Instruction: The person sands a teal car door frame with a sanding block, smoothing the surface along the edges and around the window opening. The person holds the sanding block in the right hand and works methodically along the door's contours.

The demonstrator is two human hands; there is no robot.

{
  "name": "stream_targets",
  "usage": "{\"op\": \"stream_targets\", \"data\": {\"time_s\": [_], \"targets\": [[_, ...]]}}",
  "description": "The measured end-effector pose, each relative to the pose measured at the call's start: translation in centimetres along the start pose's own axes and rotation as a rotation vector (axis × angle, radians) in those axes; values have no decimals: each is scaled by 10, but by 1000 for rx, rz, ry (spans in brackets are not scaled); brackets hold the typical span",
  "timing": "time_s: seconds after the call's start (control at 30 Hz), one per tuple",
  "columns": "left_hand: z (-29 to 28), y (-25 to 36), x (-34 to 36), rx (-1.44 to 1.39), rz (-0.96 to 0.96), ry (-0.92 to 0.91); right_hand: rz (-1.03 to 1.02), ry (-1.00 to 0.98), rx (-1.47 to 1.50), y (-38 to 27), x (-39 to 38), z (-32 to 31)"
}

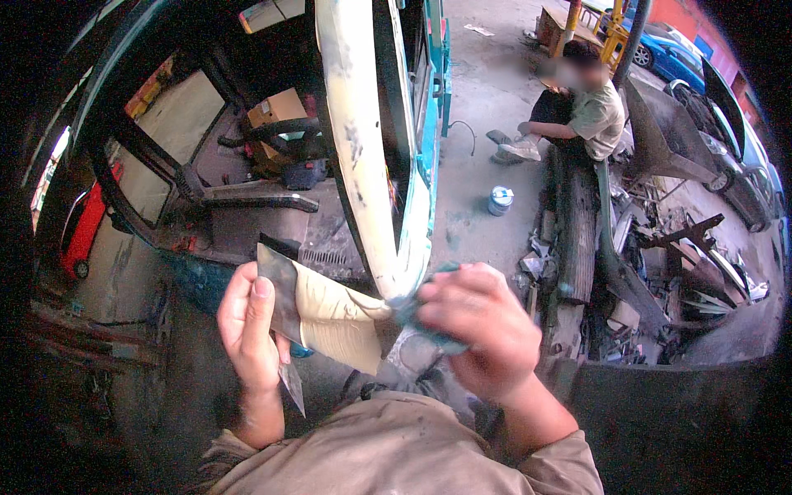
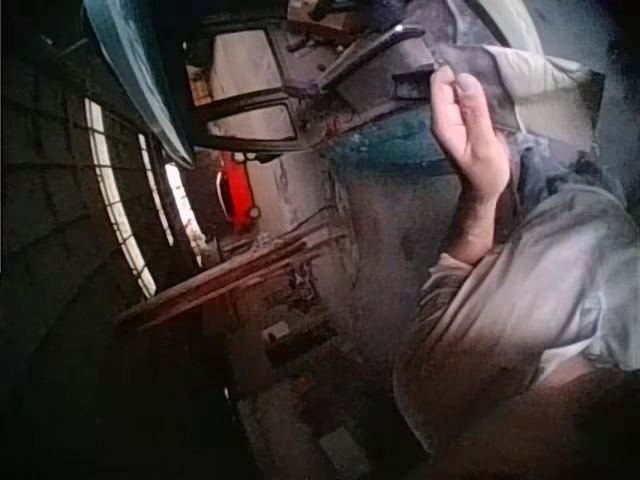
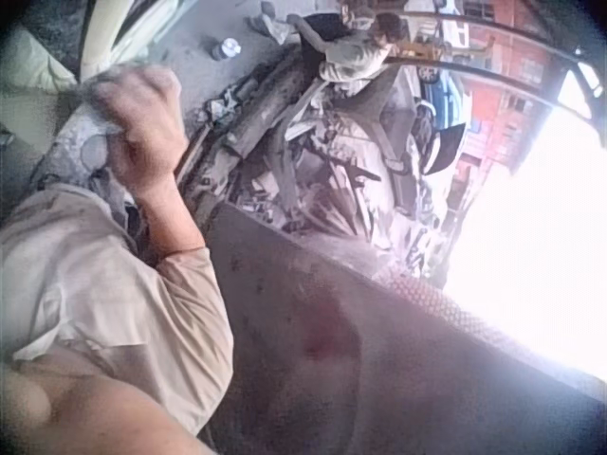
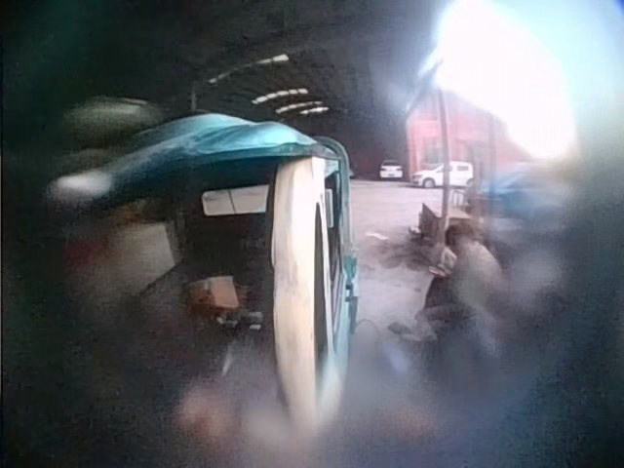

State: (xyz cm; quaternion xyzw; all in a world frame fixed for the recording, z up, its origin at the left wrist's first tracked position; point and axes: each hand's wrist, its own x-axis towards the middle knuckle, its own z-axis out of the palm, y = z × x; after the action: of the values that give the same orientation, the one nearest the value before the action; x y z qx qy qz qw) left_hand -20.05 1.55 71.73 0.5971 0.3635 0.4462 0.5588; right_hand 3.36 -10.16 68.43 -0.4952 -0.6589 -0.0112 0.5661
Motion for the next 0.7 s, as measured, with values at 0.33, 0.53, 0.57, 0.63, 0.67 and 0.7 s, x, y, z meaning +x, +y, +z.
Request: {"op": "stream_targets", "data": {"time_s": [0.33,0.53,0.57,0.63,0.67,0.7], "targets": [[-50,-12,18,-57,40,105,-172,-277,-274,-8,-5,57],[-127,-58,35,45,16,216,43,250,-87,54,39,91],[-132,-67,36,47,-27,201,6,302,-106,65,58,95],[-146,-92,35,34,-103,125,-27,405,-102,79,93,102],[-155,-105,35,24,-136,68,-48,451,-91,81,111,104],[-159,-113,35,30,-168,22,-86,481,-112,86,126,105]]}}
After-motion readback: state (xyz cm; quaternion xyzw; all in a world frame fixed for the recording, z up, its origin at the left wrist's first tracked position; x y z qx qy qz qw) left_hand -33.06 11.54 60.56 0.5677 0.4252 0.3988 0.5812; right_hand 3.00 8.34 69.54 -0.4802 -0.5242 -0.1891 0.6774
